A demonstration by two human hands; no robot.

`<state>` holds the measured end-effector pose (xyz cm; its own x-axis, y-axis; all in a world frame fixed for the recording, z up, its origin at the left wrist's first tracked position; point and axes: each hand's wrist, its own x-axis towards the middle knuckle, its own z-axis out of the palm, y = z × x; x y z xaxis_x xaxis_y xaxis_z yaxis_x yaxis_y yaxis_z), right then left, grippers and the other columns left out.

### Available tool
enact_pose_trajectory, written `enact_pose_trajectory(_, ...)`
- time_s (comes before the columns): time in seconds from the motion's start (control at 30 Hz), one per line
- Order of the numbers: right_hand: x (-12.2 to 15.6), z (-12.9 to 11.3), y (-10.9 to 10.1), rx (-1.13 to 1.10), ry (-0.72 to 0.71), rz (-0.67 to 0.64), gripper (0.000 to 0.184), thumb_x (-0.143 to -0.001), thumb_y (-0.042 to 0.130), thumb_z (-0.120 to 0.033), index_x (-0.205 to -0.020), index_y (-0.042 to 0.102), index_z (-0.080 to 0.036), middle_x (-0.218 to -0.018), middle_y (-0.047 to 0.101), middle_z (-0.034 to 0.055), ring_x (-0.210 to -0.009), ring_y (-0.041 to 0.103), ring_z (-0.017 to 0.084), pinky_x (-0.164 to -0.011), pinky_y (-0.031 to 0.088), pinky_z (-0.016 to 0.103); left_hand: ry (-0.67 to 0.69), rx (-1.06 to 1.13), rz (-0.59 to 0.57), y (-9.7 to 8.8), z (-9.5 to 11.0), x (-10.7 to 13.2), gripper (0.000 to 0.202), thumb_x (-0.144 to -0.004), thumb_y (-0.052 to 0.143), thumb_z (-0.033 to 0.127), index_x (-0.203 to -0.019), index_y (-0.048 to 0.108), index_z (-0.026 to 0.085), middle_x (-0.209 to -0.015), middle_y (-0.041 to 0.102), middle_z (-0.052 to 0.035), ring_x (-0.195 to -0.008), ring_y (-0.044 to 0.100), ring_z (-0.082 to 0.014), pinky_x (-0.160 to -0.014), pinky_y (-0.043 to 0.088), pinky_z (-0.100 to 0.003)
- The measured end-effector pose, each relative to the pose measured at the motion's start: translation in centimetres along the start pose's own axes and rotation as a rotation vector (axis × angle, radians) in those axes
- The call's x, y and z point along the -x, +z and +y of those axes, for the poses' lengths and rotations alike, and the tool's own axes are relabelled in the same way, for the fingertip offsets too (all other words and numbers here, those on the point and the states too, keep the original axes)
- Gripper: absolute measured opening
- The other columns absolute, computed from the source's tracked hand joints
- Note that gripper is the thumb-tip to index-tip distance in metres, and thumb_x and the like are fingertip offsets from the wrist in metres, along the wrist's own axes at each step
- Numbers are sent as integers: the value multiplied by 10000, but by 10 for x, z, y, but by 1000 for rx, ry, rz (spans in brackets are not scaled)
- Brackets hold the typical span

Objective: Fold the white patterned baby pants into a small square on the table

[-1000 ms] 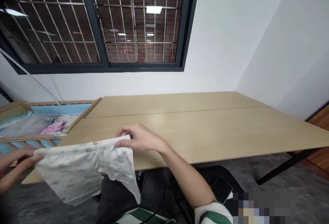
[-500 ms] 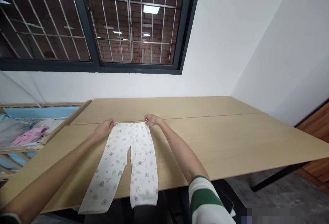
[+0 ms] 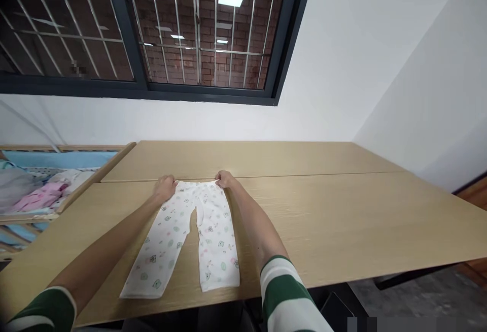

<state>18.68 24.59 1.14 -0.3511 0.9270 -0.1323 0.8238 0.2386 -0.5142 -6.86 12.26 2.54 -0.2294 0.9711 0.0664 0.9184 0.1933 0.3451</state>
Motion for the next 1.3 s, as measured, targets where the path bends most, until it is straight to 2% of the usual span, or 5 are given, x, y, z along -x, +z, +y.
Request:
enact_pose_trajectory(0.27,-2,5,-17,-29,17,54,168,-782,795,-182,-930,754,-113,-926,755,59,-836,671,137,-699,456,172,364,169,-218,12,100,129,354,-955,500,545,-930,662,232,-859,714,-64,-811,674,-234,-739,480,-333)
enact_pose_trajectory(0.37,2,5,-20,-25,29,37,120,-751,819,-188,-826,764,-113,-856,753,55,-815,683,156,-703,466,187,576,193,-365,32,131,192,503,-948,435,624,-810,691,214,-757,701,-132,-777,693,-292,-728,477,-409)
enact_pose_trajectory(0.53,9,3,-12,-16,40,33,77,-831,768,-172,-822,715,-118,-903,744,51,-857,689,158,-809,532,280,510,64,-439,54,158,231,602,-910,415,677,-896,773,193,-856,720,-267,-860,716,-399,-725,462,-525)
enact_pose_trajectory(0.97,24,-6,-5,-142,66,104,72,-800,708,-122,-859,669,-132,-758,706,28,-727,620,129,-653,431,186,447,206,-428,50,148,234,292,-914,483,387,-781,682,220,-808,731,-156,-803,708,-304,-772,468,-442)
enact_pose_trajectory(1.3,13,-82,-6,-272,-8,177,275,-805,713,-169,-1053,600,-129,-792,666,6,-640,572,97,-566,413,174,140,913,-404,0,88,253,357,-914,514,512,-698,545,230,-649,690,-42,-589,616,-172,-570,419,-289)
